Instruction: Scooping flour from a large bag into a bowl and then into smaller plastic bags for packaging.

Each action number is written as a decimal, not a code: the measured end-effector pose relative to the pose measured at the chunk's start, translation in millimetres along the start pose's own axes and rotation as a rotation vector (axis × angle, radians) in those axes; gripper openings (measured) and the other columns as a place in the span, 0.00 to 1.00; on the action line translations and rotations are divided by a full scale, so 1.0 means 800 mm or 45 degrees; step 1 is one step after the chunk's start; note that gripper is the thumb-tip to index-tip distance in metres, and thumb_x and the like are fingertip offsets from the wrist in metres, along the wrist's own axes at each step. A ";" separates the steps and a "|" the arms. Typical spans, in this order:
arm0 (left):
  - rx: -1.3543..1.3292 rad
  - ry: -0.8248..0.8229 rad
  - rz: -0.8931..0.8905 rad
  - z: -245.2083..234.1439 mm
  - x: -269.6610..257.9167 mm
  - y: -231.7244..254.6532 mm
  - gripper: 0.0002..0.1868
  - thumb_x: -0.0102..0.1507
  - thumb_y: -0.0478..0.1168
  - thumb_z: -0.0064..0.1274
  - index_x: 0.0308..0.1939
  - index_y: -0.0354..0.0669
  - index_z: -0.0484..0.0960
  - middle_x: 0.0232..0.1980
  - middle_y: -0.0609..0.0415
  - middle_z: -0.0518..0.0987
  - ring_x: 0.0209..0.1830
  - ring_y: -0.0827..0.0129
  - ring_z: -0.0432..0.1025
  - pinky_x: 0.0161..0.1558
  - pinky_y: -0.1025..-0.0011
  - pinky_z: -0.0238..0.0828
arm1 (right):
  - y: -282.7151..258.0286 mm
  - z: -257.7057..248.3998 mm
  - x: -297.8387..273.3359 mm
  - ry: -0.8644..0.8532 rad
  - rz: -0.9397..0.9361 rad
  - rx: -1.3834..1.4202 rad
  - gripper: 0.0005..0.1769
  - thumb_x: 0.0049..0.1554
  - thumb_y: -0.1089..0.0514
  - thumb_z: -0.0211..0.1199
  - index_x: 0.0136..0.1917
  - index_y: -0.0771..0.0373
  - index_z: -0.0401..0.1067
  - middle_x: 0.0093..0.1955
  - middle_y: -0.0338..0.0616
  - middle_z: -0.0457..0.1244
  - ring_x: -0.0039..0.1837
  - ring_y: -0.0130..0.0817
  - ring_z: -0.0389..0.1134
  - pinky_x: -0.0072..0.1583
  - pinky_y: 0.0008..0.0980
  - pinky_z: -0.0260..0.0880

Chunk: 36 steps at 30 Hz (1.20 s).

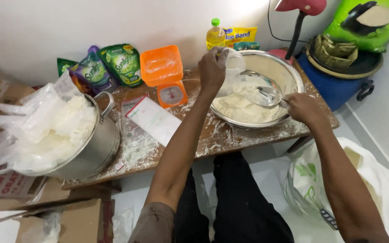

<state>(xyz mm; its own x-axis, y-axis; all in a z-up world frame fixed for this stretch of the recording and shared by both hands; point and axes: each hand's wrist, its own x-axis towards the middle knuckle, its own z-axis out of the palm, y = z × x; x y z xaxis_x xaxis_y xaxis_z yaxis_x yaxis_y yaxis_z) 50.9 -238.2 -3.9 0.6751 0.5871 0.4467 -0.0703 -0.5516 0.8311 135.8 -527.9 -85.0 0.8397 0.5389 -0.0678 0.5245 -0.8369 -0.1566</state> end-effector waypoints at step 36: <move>0.185 0.092 0.230 0.084 -0.022 -0.026 0.15 0.66 0.42 0.53 0.40 0.31 0.86 0.31 0.43 0.85 0.22 0.59 0.76 0.33 0.64 0.75 | -0.023 -0.109 -0.115 0.209 0.248 -0.114 0.15 0.65 0.49 0.54 0.54 0.54 0.79 0.50 0.45 0.73 0.48 0.51 0.73 0.49 0.50 0.69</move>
<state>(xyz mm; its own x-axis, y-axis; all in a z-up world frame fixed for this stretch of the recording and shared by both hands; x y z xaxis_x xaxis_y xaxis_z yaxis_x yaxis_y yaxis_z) 89.3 -276.8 -51.3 0.6061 0.5091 0.6111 -0.0756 -0.7280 0.6814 60.9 -570.5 10.1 0.9338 0.3500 0.0738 0.3548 -0.9325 -0.0680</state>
